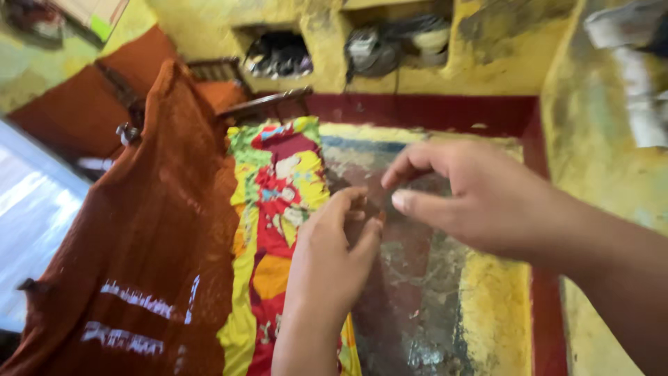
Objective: The person rolls a red quilted blanket tightly around a wooden bed frame rail. They start at one end and progressively roll the fabric along the rail, using both hands to maintain tension and smooth the material. The task involves repetitive rolling and adjusting motions to secure the blanket around the wooden structure.
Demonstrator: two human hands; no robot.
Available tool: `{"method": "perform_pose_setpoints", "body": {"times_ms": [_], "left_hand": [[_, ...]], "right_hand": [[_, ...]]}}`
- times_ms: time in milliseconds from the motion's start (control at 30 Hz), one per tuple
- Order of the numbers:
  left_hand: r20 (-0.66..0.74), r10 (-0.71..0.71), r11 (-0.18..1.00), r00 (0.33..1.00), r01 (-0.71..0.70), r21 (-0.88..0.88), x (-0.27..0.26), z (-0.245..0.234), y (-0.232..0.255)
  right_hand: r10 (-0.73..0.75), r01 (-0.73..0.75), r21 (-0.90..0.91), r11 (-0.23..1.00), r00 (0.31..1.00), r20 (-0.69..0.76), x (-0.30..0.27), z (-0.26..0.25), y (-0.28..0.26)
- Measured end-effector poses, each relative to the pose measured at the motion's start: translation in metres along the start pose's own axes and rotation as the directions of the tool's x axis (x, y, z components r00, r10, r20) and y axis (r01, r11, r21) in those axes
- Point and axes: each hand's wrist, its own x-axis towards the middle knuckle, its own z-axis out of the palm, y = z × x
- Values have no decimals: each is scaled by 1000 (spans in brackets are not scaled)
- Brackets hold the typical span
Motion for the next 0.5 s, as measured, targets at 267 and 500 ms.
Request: {"method": "perform_pose_setpoints", "body": {"times_ms": [267,500], "left_hand": [[-126,7,1000,992,-9,-16,66,-11,-31],[-80,62,998,995,-63,-10,218,-7,-47]], "right_hand": [[-457,457,-20,889,890,4,85,-1,12],[-90,87,-98,991,996,-28,206,-36,11]]}}
